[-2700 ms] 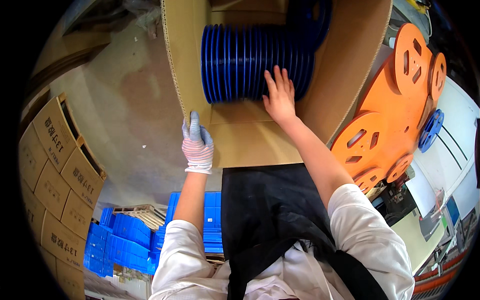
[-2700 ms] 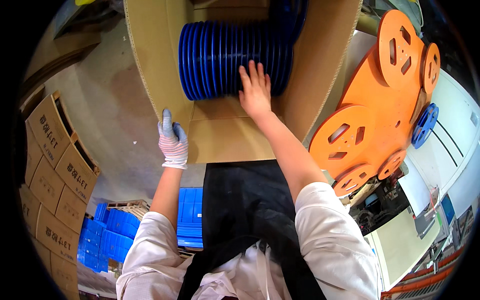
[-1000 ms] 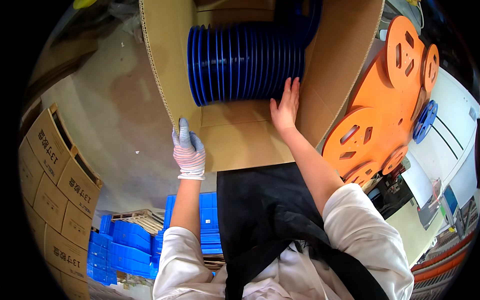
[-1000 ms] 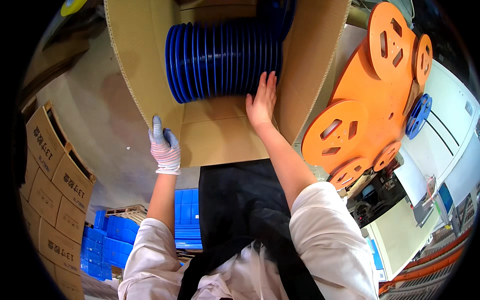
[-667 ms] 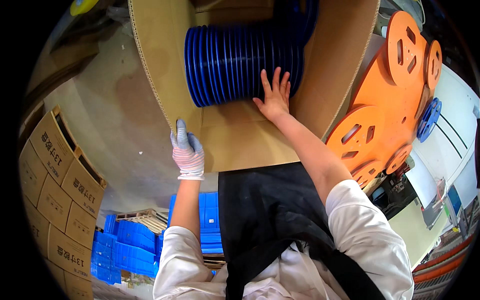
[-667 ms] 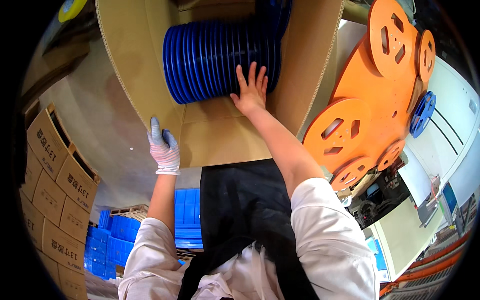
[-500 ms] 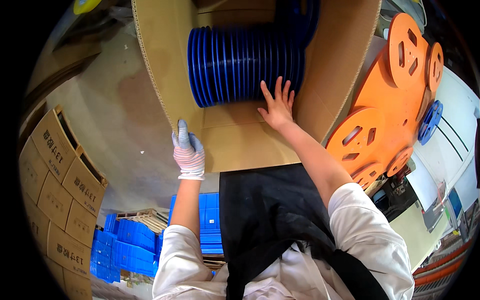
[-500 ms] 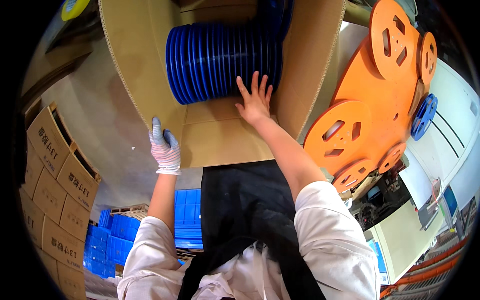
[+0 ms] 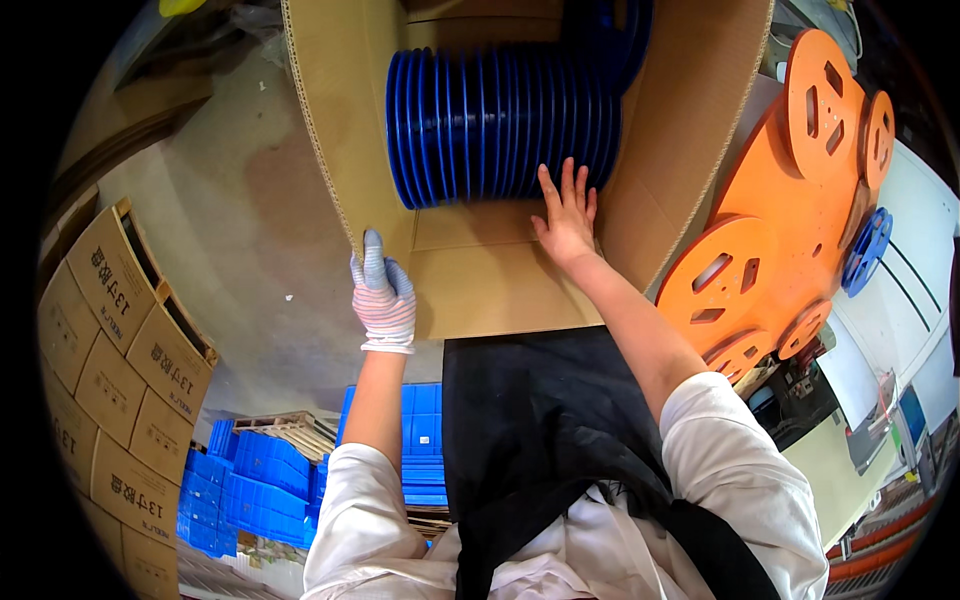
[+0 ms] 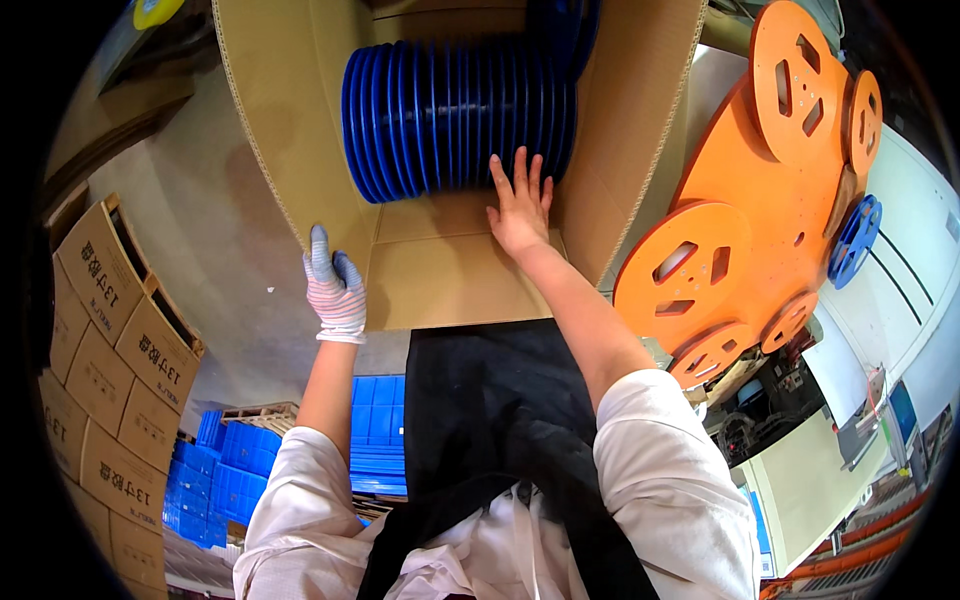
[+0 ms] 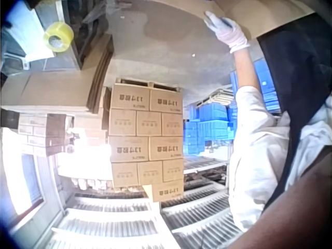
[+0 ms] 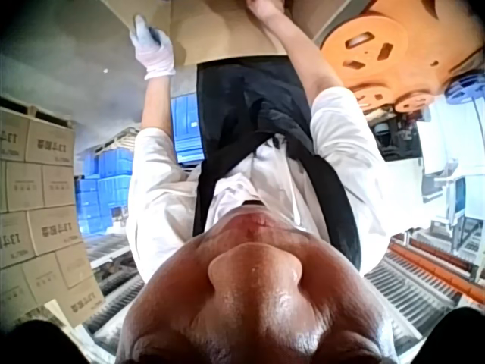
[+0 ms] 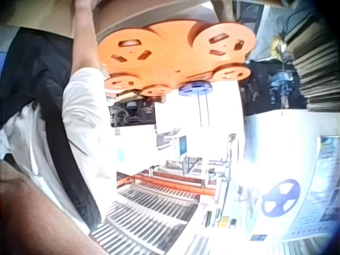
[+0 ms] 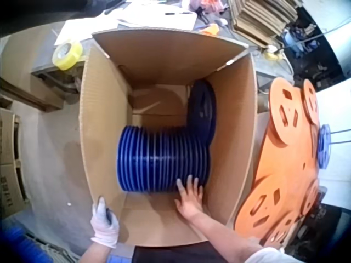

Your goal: The person repeatedly picks up blue plastic spools and stacks them vertically inside a cardboard box. The person adjusts the stack to keep it aligned and continues adding spools until the box is filled.

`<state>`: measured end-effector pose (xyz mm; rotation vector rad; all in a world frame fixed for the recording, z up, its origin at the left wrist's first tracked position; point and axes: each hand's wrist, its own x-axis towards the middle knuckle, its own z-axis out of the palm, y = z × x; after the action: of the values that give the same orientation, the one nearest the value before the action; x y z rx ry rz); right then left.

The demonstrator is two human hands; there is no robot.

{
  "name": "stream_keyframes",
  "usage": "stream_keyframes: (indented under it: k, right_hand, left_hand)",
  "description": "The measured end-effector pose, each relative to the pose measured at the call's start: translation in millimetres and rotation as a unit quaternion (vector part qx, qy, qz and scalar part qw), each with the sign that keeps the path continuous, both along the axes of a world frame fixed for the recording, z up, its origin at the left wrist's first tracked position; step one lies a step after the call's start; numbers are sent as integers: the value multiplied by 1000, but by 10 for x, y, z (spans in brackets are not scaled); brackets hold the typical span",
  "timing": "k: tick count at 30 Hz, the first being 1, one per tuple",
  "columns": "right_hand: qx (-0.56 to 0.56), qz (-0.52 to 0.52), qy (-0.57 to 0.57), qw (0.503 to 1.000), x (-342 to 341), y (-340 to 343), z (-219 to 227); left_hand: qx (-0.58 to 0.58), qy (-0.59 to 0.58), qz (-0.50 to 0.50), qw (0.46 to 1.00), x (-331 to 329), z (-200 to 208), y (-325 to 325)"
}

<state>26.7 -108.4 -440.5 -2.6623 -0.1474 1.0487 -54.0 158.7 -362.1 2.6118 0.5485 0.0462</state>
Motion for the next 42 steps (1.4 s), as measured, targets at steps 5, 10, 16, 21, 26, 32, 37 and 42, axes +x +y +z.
stream_keyframes:
  k: [5,10,16,21,26,32,37,42]
  right_hand:
    - [29,19,-49,998,-7,-1,-28]
    - [113,7,-148,982,160,181,-46]
    - [118,4,-203,972,725,674,-210]
    - [-32,65,-118,990,1033,1010,-299]
    - [-140,98,-35,985,1132,1073,-292]
    - [-110,79,-68,988,1092,985,-431]
    - [-98,76,-74,990,1100,959,-420]
    - [-9,34,-159,987,1038,805,-519]
  left_hand:
    - [-20,0,7,1000,17,16,-8]
    - [-25,11,13,1000,-22,-19,-12]
    - [-33,-3,0,999,-46,-61,16]
    - [-42,13,13,999,-17,8,-42]
    - [94,-63,-61,992,153,258,-265]
    - [-105,2,-126,986,319,146,-624]
    - [-174,141,137,965,533,-393,-571]
    - [-134,126,70,980,610,-613,-572]
